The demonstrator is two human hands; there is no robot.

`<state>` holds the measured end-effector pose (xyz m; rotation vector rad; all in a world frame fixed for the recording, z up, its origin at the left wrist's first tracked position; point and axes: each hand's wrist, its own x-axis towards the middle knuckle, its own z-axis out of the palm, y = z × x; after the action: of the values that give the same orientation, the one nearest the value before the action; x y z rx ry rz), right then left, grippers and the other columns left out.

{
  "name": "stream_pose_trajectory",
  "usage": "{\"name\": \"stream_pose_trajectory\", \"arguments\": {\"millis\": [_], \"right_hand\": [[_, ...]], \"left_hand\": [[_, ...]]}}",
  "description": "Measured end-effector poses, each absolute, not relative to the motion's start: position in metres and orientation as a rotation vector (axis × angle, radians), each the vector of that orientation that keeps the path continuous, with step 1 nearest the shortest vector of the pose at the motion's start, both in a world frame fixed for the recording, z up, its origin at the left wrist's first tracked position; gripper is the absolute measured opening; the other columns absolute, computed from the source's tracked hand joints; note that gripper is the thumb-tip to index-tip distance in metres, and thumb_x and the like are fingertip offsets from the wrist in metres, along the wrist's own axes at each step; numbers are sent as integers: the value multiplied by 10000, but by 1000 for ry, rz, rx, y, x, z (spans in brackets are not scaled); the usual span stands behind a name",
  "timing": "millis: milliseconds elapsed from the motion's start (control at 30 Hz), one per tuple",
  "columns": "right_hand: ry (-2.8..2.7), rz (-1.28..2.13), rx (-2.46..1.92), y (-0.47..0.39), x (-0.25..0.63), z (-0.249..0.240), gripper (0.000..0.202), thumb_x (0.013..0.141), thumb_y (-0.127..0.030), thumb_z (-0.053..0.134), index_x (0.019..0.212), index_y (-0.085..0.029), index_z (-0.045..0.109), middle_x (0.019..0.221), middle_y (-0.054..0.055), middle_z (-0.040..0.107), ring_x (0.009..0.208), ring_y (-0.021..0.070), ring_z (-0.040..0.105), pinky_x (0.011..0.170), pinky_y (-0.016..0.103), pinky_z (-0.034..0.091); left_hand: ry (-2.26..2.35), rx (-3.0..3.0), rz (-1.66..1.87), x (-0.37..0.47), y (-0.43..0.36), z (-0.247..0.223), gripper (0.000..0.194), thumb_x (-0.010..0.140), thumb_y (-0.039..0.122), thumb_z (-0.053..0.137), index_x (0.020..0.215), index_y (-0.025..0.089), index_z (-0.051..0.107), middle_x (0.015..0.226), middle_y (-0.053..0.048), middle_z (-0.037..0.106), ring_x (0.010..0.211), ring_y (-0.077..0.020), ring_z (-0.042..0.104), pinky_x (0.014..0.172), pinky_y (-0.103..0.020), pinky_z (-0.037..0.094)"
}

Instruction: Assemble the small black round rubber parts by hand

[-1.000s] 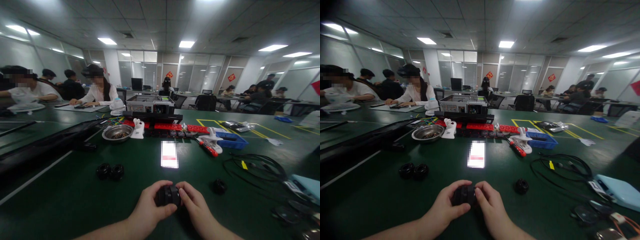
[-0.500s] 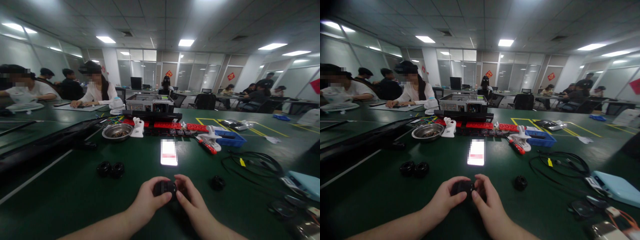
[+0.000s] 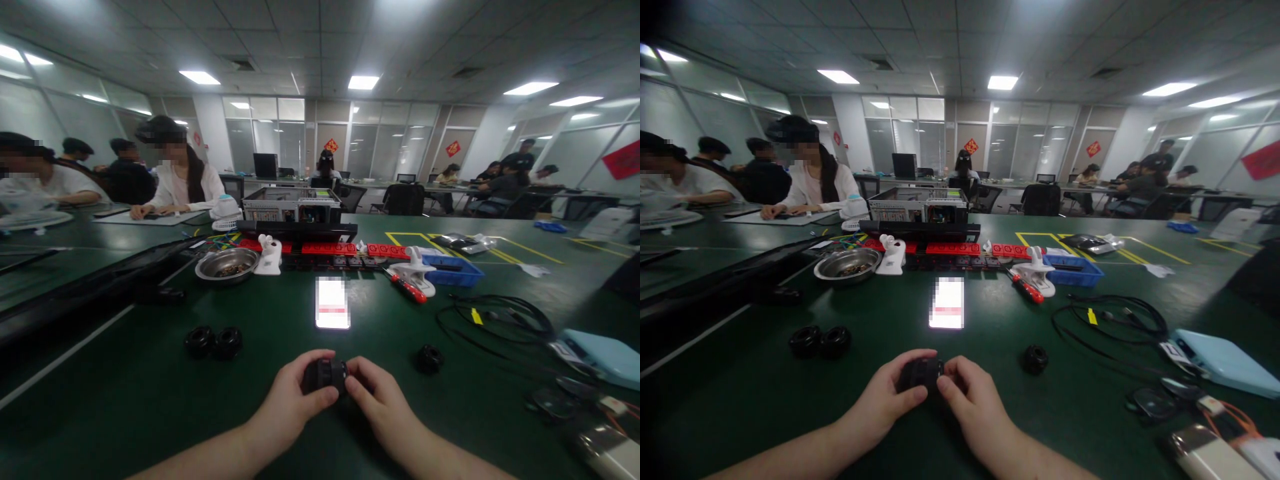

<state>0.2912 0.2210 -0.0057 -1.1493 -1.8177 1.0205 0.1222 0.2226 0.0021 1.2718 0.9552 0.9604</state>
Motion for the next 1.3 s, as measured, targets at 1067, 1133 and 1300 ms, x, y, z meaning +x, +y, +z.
{"name": "stream_pose_trajectory", "arguments": {"millis": [1067, 1133, 1300], "right_hand": [[-1917, 1024, -1052, 211, 289, 4, 380, 780, -205, 496, 1156, -189, 440, 1000, 64, 544, 855, 170, 516, 769, 307, 423], [-1962, 997, -1022, 208, 290, 5, 421, 780, -181, 494, 1193, -207, 411, 1080, 70, 517, 932, 181, 499, 823, 327, 407], [-1952, 992, -1068, 207, 290, 3, 487, 774, -227, 524, 1230, -219, 354, 1056, 62, 508, 924, 180, 494, 819, 325, 402]], "left_hand": [[1008, 1167, 911, 118, 226, 8, 520, 635, 464, 610, 1036, 148, 514, 938, -80, 588, 845, -221, 564, 676, -306, 453], [1009, 1158, 867, 118, 227, 11, 498, 627, 483, 606, 972, 131, 536, 864, -73, 598, 757, -207, 576, 610, -294, 456], [915, 1171, 871, 118, 228, 11, 413, 639, 474, 603, 863, 133, 539, 748, -40, 589, 667, -179, 569, 572, -287, 452]]}}
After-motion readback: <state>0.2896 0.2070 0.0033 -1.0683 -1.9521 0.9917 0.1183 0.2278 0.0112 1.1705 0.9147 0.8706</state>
